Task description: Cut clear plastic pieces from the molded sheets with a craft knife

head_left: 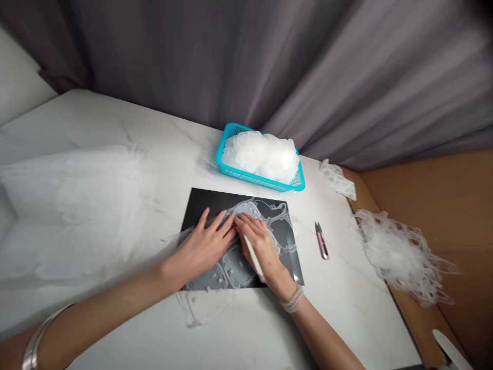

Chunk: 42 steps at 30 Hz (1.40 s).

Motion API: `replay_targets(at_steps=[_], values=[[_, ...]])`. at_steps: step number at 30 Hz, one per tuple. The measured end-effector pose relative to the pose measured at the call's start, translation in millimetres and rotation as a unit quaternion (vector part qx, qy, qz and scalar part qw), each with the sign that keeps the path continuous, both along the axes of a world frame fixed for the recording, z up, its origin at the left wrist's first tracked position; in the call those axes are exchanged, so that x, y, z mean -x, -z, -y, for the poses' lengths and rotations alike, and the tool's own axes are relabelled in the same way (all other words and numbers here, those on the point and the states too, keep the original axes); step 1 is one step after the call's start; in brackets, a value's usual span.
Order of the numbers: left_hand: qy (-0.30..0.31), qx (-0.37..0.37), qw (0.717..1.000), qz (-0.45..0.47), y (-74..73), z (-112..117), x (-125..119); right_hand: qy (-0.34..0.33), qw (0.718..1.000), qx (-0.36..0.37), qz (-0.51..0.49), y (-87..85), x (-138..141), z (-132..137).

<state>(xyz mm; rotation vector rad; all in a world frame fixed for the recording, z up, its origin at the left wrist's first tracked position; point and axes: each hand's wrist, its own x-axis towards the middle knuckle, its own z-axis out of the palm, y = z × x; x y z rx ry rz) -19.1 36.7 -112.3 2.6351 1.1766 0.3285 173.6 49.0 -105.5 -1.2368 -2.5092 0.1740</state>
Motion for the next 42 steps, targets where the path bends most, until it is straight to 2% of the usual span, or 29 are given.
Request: replay_targets(at_steps=[6,9,12,14,15,17,19,22,25,26,28,30,31,32,33,34,36,37,38,39,40,42], values=[[-0.025,-0.054,0.997,-0.04,4.0,-4,2,-0.024,0.987,-0.076,0.137,-6.7,10,-2],[-0.036,-0.067,0.995,-0.069,2.2,-3,2,-0.018,0.985,-0.081,0.153,-11.2,11,-2],[-0.043,-0.08,0.992,-0.09,-0.3,-1,1,-0.013,0.994,-0.028,0.108,-13.4,13,-2],[-0.046,-0.09,0.99,-0.096,-1.2,-1,0,-0.013,0.999,0.036,0.019,-13.1,12,-6],[-0.047,-0.094,0.99,-0.097,-1.5,-1,-1,-0.001,0.995,0.077,-0.058,-13.1,9,-10],[-0.05,-0.095,0.989,-0.098,-2.6,-1,-1,0.057,0.957,0.15,-0.241,-15.1,-6,-20],[-0.051,-0.092,0.99,-0.096,-3.8,-1,-1,0.147,0.894,0.179,-0.383,-21.9,-39,-32],[-0.052,-0.088,0.991,-0.086,-4.2,-1,-2,0.231,0.839,0.169,-0.464,-37.9,-111,-42],[-0.048,-0.076,0.994,-0.07,-4.6,-1,-1,0.265,0.794,0.202,-0.509,-47.4,-166,-37],[-0.043,-0.066,0.995,-0.059,-6.4,-1,0,0.269,0.782,0.216,-0.52,-47.9,-173,-32],[-0.029,-0.029,0.999,-0.02,-14.6,-1,-1,0.271,0.762,0.24,-0.538,-47.3,-169,-22],[-0.028,0.04,0.997,0.061,-28.7,-2,-6,0.264,0.748,0.258,-0.551,-49.6,-146,-13],[-0.04,0.095,0.987,0.12,-36.9,-4,-10,0.259,0.745,0.263,-0.556,-53.1,-130,-9],[-0.064,0.168,0.965,0.189,-44.8,-7,-15,0.253,0.748,0.262,-0.555,-58.4,-113,-4],[-0.093,0.259,0.924,0.264,-51.8,-10,-21,0.245,0.759,0.257,-0.547,-65.0,-97,0],[-0.12,0.369,0.858,0.336,-57.1,-14,-28,0.231,0.778,0.251,-0.527,-72.4,-82,5],[-0.146,0.558,0.685,0.445,-62.0,-22,-40,0.171,0.832,0.266,-0.456,-87.4,-60,15],[-0.147,0.613,0.617,0.471,-61.8,-26,-44,0.133,0.854,0.284,-0.415,-93.6,-54,19],[-0.145,0.64,0.577,0.487,-60.2,-29,-48,0.102,0.867,0.3,-0.384,-98.5,-51,21],[-0.144,0.646,0.564,0.493,-58.0,-30,-50,0.086,0.873,0.306,-0.371,-101.8,-51,22],[-0.148,0.639,0.57,0.494,-55.6,-31,-51,0.091,0.873,0.299,-0.374,-103.4,-53,20],[-0.159,0.612,0.601,0.489,-51.4,-31,-51,0.143,0.87,0.255,-0.397,-101.7,-61,10]])
